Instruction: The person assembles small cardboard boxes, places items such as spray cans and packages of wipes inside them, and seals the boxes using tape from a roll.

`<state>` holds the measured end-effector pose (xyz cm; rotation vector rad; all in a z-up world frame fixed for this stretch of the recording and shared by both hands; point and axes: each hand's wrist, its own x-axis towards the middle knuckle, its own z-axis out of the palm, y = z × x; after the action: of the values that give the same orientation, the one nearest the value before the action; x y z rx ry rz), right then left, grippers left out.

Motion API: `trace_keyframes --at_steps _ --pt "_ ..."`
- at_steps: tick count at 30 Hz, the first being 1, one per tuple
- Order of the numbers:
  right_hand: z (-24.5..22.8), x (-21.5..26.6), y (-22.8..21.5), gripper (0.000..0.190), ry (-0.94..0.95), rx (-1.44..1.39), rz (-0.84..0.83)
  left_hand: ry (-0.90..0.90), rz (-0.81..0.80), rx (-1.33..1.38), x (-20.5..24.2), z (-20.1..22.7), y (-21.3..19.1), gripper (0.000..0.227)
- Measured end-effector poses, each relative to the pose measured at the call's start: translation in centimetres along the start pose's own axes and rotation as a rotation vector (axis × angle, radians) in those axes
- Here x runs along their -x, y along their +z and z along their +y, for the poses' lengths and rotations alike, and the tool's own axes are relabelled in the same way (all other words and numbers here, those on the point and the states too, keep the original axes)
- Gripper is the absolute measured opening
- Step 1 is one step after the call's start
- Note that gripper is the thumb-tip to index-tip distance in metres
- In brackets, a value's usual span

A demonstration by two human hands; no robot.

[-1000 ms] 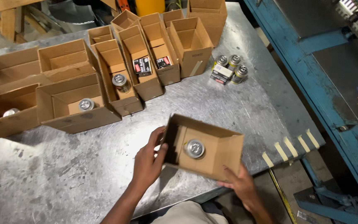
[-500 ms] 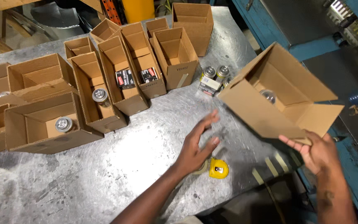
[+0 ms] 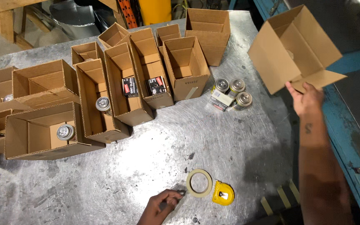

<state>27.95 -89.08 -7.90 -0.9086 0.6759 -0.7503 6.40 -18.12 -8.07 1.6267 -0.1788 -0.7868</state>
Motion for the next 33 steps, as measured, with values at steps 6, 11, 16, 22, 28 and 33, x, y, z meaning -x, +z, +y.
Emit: trace_keyframes --at_steps 6,11,16,22,28,33 --pt "10.2 -5.9 7.3 0.061 0.155 -0.184 0.11 -0.046 0.048 0.051 -0.3 -3.6 0.0 0.026" --pt "16.0 -6.4 13.6 0.054 0.266 -0.158 0.196 -0.146 0.083 0.082 -0.9 -3.7 0.5 0.026" --pt "17.0 -5.4 18.1 0.062 0.286 -0.061 0.157 -0.111 0.103 0.117 -1.1 -5.9 0.7 0.025" --pt "17.7 -5.3 20.0 0.054 0.303 -0.011 0.103 -0.123 0.108 0.05 -0.7 -6.4 0.8 0.021" --pt "20.1 -8.7 17.9 0.059 0.1 0.874 -0.195 -0.153 0.111 0.029 -0.5 -5.8 0.2 0.021" --pt "21.0 -9.3 18.2 0.041 0.348 0.068 -0.154 -0.13 0.165 0.034 2.4 -4.5 -0.7 0.024"
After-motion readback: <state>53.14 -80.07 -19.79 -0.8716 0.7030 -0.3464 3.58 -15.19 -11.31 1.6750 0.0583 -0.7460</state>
